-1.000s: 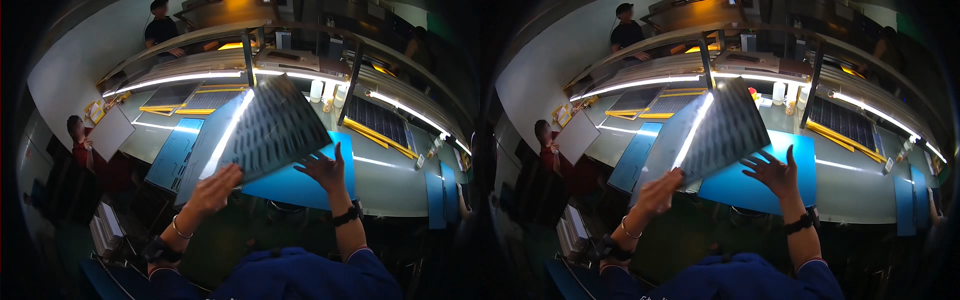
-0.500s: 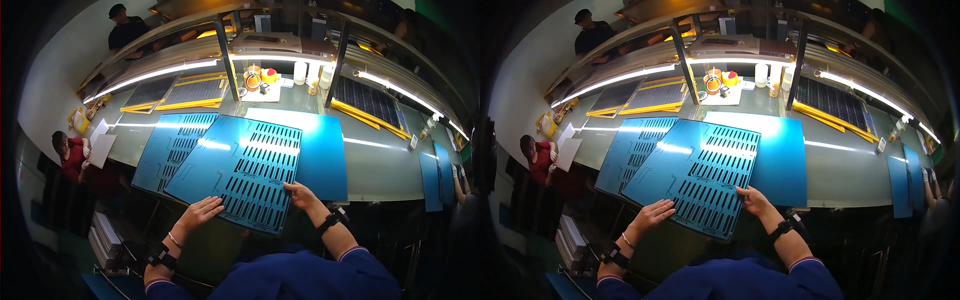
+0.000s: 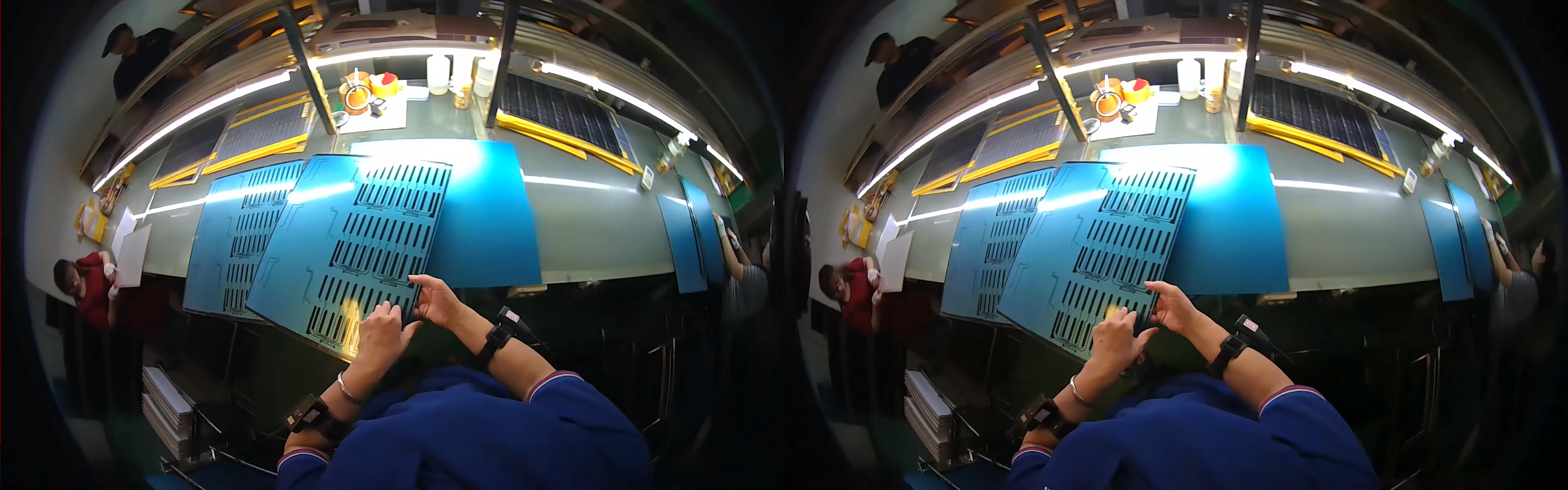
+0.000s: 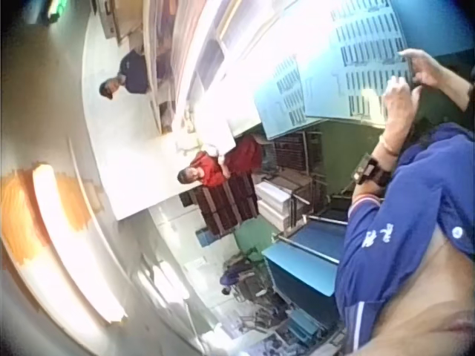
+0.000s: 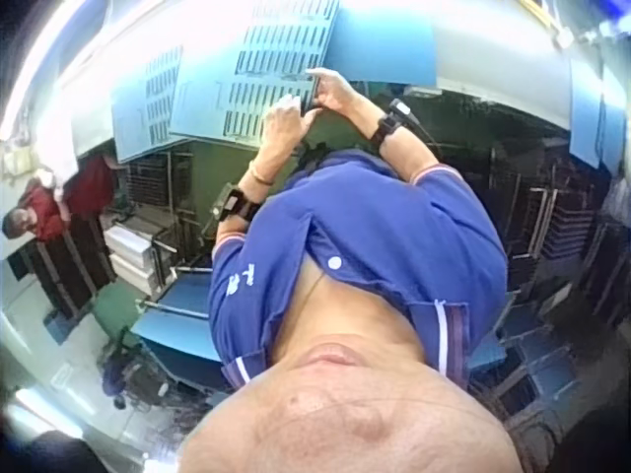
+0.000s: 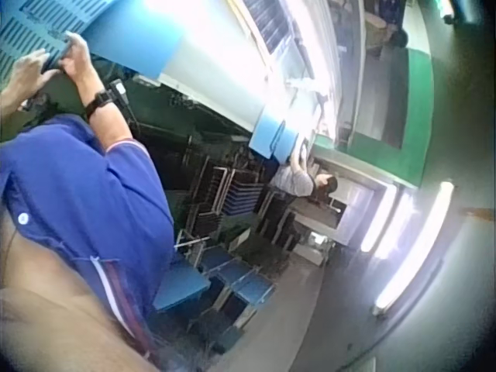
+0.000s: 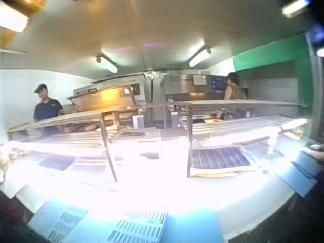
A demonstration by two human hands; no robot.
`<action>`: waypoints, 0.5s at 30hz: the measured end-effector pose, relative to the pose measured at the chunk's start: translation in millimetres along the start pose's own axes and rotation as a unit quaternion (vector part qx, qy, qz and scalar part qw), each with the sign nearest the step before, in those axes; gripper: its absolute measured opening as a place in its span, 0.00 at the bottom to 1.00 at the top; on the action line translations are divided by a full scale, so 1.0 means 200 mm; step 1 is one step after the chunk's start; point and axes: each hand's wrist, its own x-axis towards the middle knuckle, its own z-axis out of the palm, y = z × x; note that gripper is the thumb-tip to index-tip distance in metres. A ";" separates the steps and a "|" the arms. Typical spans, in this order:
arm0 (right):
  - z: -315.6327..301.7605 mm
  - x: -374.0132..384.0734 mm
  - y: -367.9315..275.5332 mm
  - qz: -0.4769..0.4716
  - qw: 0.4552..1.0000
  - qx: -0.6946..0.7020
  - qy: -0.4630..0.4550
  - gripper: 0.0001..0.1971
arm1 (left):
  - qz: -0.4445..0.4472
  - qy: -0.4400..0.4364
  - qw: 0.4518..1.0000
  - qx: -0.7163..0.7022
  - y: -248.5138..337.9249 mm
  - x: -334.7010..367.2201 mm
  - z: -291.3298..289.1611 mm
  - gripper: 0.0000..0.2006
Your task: Applying protective film to blue metal panels and stacking them in a designated area.
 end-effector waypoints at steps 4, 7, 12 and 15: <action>0.04 -0.04 0.00 -0.022 1.000 0.009 0.007 0.19 | -0.017 -0.046 0.999 -0.001 -0.02 0.01 0.00 0.17; 0.00 -0.01 0.00 -0.014 1.000 0.024 -0.012 0.21 | -0.005 -0.035 0.999 -0.013 -0.03 0.00 0.00 0.18; 0.01 -0.02 -0.01 -0.019 0.999 0.024 -0.027 0.27 | 0.063 -0.124 0.989 -0.050 -0.05 -0.02 -0.11 0.33; 0.09 -0.07 -0.05 -0.024 0.999 0.024 0.004 0.28 | 0.240 -0.174 0.955 -0.032 -0.14 -0.09 -0.20 0.37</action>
